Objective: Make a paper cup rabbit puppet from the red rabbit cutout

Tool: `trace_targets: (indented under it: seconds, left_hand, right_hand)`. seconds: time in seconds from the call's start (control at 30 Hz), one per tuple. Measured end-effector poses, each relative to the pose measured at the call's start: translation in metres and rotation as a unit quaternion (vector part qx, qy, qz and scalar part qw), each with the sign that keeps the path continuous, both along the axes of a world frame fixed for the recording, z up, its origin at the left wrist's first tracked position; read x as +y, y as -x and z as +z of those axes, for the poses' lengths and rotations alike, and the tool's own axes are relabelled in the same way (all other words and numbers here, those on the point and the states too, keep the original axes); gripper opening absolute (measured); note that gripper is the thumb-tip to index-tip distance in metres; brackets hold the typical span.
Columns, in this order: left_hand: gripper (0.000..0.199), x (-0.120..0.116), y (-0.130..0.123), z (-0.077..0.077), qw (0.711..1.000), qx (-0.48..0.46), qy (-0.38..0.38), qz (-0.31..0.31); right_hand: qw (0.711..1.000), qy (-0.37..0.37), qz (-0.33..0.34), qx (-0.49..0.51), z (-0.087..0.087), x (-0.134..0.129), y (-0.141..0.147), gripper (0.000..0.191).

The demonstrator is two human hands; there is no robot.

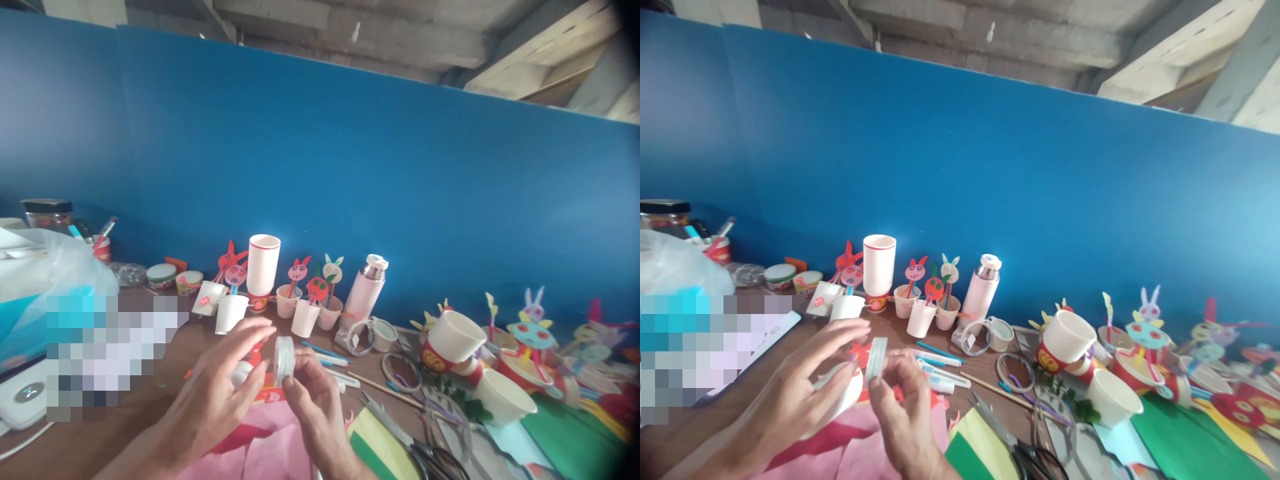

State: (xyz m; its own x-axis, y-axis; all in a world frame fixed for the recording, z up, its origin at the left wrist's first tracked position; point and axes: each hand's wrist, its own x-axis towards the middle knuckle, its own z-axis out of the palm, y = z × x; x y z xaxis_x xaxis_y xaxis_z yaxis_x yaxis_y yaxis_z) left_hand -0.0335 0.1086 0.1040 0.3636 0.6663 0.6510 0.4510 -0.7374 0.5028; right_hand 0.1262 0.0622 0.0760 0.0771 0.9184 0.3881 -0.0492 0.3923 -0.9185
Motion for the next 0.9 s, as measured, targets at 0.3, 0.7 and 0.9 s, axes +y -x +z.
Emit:
trace_targets:
  seconds: [0.3, 0.7, 0.9]
  left_hand:
    - [0.018, -0.006, -0.001, 0.009, 0.982, 0.046, -0.178, -0.029]
    - [0.014, -0.003, 0.001, 0.006, 0.983, 0.069, -0.168, -0.010]
    - [0.023, -0.004, 0.004, 0.011, 0.989, 0.070, -0.121, -0.051]
  right_hand:
    - [0.981, -0.073, -0.103, -0.145, 0.011, 0.003, -0.004, 0.007]
    - [0.962, -0.117, -0.123, -0.214, 0.012, 0.002, -0.006, 0.014]
    - [0.968, -0.091, -0.087, -0.217, 0.017, -0.002, -0.006, 0.015]
